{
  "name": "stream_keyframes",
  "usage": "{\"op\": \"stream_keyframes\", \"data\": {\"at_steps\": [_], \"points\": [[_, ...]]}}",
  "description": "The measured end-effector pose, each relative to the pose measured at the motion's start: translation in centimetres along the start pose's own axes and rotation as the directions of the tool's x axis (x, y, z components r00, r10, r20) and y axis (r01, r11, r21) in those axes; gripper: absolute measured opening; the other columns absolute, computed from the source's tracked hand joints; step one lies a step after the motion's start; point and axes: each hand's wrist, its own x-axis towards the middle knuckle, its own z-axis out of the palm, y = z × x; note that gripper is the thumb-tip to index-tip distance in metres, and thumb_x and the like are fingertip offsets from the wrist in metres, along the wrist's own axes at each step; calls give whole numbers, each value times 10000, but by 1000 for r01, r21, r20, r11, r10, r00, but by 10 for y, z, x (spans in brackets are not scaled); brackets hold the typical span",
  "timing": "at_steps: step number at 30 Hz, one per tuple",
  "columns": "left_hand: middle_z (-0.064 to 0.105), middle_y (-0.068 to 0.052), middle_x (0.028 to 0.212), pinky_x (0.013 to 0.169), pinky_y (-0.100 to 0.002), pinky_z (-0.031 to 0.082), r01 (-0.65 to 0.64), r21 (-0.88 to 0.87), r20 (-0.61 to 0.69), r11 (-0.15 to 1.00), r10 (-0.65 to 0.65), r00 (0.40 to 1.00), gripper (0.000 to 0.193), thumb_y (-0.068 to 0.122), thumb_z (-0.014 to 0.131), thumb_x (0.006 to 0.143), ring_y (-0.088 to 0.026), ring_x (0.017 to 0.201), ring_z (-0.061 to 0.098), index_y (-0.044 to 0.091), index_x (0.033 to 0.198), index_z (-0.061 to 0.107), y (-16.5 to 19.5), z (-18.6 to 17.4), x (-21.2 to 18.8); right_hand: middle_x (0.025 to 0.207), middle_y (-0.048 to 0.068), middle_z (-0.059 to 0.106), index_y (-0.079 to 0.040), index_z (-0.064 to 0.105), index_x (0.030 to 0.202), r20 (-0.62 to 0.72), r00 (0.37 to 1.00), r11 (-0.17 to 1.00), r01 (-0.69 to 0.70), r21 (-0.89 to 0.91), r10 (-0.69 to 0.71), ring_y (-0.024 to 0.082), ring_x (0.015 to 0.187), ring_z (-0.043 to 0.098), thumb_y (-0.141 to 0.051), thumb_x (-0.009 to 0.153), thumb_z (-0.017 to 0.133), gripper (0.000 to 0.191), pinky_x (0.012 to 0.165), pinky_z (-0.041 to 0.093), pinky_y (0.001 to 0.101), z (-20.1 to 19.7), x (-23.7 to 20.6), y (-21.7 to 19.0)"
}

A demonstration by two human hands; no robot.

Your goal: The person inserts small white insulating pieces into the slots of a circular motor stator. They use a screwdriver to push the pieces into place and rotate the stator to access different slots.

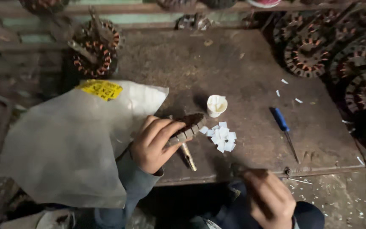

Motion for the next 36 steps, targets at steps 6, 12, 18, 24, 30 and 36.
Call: {"op": "stream_keyframes", "data": {"at_steps": [6,12,18,24,30,36], "points": [[622,-122,1152,879,-414,526,74,-189,110,979,-54,992,540,234,938,778,-306,1003,628,35,1198,662,2,-7,3,1089,194,728,79,642,1022,-216,963,969,-116,219,164,267,1002,755,127,807,672,222,871,592,291,37,45,-41],[720,-108,1216,980,-399,556,238,-312,135,920,-205,969,398,136,843,798,-278,1108,699,55,1145,667,16,-12,7,1060,208,699,97,667,992,-205,968,970,-102,219,148,275,983,730,168,794,626,215,906,568,322,48,72,-54],[734,-70,1160,986,-397,551,232,-278,153,932,-196,969,387,135,849,775,-272,1103,714,76,1105,655,22,-11,10,1000,214,700,115,629,976,-276,951,962,-62,265,137,270,935,739,180,830,682,168,832,589,318,57,74,-56],[716,-81,1146,964,-408,544,237,-286,191,929,-187,964,453,155,851,767,-285,1067,699,62,1172,671,23,-16,9,1027,229,693,112,621,978,-272,961,975,7,224,56,307,920,735,176,837,691,170,842,610,360,57,67,-45],[709,-90,1203,1003,-424,542,197,-285,184,938,-149,972,487,153,836,796,-316,1119,680,57,1238,655,22,-16,7,1004,242,682,123,618,984,-303,952,974,108,197,-44,343,899,734,122,810,698,191,776,620,376,61,65,-34],[684,-101,1237,1043,-435,531,182,-269,175,946,-137,975,469,155,786,852,-323,1160,669,48,1283,635,23,-13,7,887,214,662,97,585,900,-259,904,931,363,43,-341,400,859,748,103,753,750,221,768,662,456,49,72,-29]]}}
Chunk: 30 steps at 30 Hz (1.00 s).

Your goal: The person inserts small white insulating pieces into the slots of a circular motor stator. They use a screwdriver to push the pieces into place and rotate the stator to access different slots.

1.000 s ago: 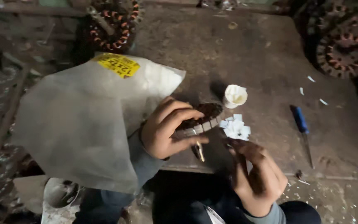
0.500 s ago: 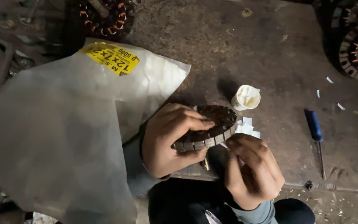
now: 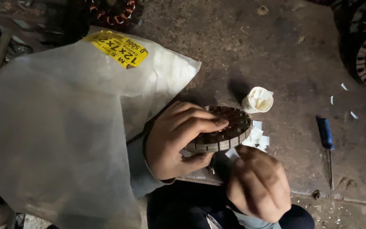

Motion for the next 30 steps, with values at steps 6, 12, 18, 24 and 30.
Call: {"op": "stream_keyframes", "data": {"at_steps": [6,12,18,24,30], "points": [[684,-108,1237,1040,-441,529,-9,-10,8,1000,9,1000,473,220,732,863,-328,1149,670,37,1288,637,-2,0,0,940,204,684,80,630,942,128,988,992,96,-82,-85,381,897,741,61,777,844,271,788,646,419,1,6,-4],[682,-112,1213,993,-424,531,-15,1,-8,1000,15,1000,471,156,762,829,-315,1124,677,36,1269,643,0,0,2,979,213,688,78,652,958,178,975,951,176,-255,-133,364,899,733,65,809,843,243,765,646,405,-3,8,-3],[682,-120,1177,962,-417,531,17,-52,-29,998,-18,999,434,168,793,836,-296,1071,681,32,1221,645,2,0,4,1035,207,670,58,586,1011,3,997,995,-78,-60,78,330,940,736,98,869,764,231,751,638,383,-1,-7,4],[702,-105,1205,1009,-414,533,51,-63,-54,997,-54,997,419,172,793,808,-310,1106,695,73,1196,668,2,-1,3,1119,208,675,72,586,1089,25,956,939,-293,182,294,362,963,741,78,880,723,250,844,642,418,-14,-25,-1],[697,-125,1228,994,-424,533,-18,-52,-9,999,17,1000,450,179,797,816,-320,1117,690,43,1219,652,-1,-8,6,1170,195,679,54,616,1135,78,942,788,-316,529,325,366,1000,708,13,907,731,259,891,604,433,-59,-11,-32]]}}
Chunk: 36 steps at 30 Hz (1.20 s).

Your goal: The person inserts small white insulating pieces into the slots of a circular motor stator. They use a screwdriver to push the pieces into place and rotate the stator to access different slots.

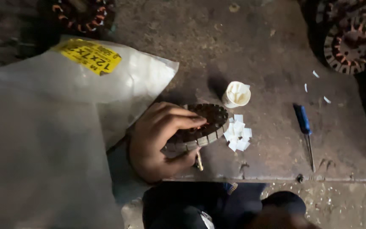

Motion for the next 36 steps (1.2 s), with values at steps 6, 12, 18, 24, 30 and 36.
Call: {"op": "stream_keyframes", "data": {"at_steps": [6,12,18,24,30,36], "points": [[698,-136,1210,994,-414,535,71,38,14,997,-71,997,432,146,813,803,-329,1110,691,40,1192,658,7,-4,-3,1191,191,675,33,642,1160,155,984,994,74,82,-86,379,1039,664,-55,911,743,283,919,552,447,-10,19,-14],[703,-138,1170,968,-411,546,81,36,-25,996,-80,996,426,117,801,764,-324,1079,681,31,1158,667,6,-3,-2,1213,188,671,12,668,1185,-62,998,873,-59,-485,33,393,1078,620,-123,914,755,314,946,500,462,-9,38,-44],[697,-146,1161,953,-412,544,64,68,-28,996,-62,998,427,119,813,781,-327,1078,684,22,1166,654,4,-3,-1,1200,180,673,-16,709,1169,-164,963,162,-201,-966,215,408,1107,571,-163,871,763,337,967,466,484,-61,33,39],[699,-122,1100,886,-404,551,114,75,-112,991,-105,988,450,137,857,771,-318,1012,686,51,1173,674,3,9,-1,1075,131,693,-49,695,999,-177,951,61,-198,-978,252,357,1019,612,-157,930,791,160,922,480,469,-107,8,88],[695,-102,1156,921,-415,549,1,113,-96,994,10,995,441,133,873,787,-309,1055,687,85,1180,680,-2,10,2,1003,127,694,10,581,1136,-418,806,760,-563,-324,418,187,864,687,-40,1041,720,176,784,570,356,-69,7,30],[666,-80,1157,919,-415,537,15,103,-130,995,-2,992,476,129,896,751,-292,1040,664,116,1192,716,-4,19,0,957,175,695,-44,474,1304,-422,867,964,-232,129,265,235,842,727,56,991,717,408,765,640,411,10,-11,15]]}}
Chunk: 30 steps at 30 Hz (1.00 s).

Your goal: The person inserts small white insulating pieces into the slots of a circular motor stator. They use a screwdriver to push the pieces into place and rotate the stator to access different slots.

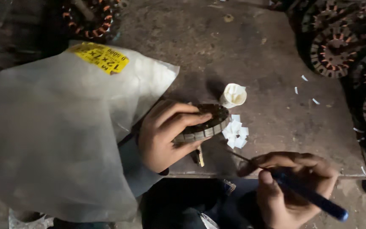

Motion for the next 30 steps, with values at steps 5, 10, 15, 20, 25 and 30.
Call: {"op": "stream_keyframes", "data": {"at_steps": [5,10,15,20,25,30], "points": [[662,-75,1164,930,-423,534,-16,-23,17,1000,17,1000,551,103,877,721,-292,1045,656,113,1240,691,-1,1,0,937,189,672,-75,405,1242,-22,995,991,94,-91,-96,273,865,740,44,1026,666,359,777,650,430,32,-1,7],[659,-73,1167,933,-425,531,-17,-39,35,999,19,999,581,101,870,717,-295,1034,651,113,1265,677,1,0,0,915,209,666,-53,387,1176,3,997,993,79,-87,-79,279,865,739,60,1074,661,314,777,630,456,47,10,0],[663,-65,1154,923,-421,527,-4,-14,25,1000,4,1000,555,122,864,727,-284,1019,654,119,1256,696,4,0,0,945,226,668,-68,357,1184,146,987,986,94,-138,-74,292,844,769,77,1035,616,331,768,632,438,51,21,-9],[670,-73,1163,909,-418,526,-6,-47,56,999,9,998,535,134,862,731,-280,995,649,109,1238,694,3,-3,3,974,251,669,-52,338,1145,200,980,965,72,-254,-20,315,846,760,87,1002,628,352,749,627,433,44,29,-6],[679,-73,1176,934,-417,531,11,-59,63,998,-7,998,493,123,852,730,-286,1031,664,105,1194,688,4,-5,4,971,221,676,-63,364,1176,182,982,999,51,9,-52,295,814,737,42,1091,663,327,773,628,441,34,25,28],[686,-80,1160,915,-417,527,23,-45,69,999,-20,997,495,110,854,711,-293,1007,663,103,1178,690,5,-5,4,952,187,681,-70,380,1177,185,982,988,-3,154,-26,293,792,733,2,1102,662,300,744,654,434,23,21,49]]}}
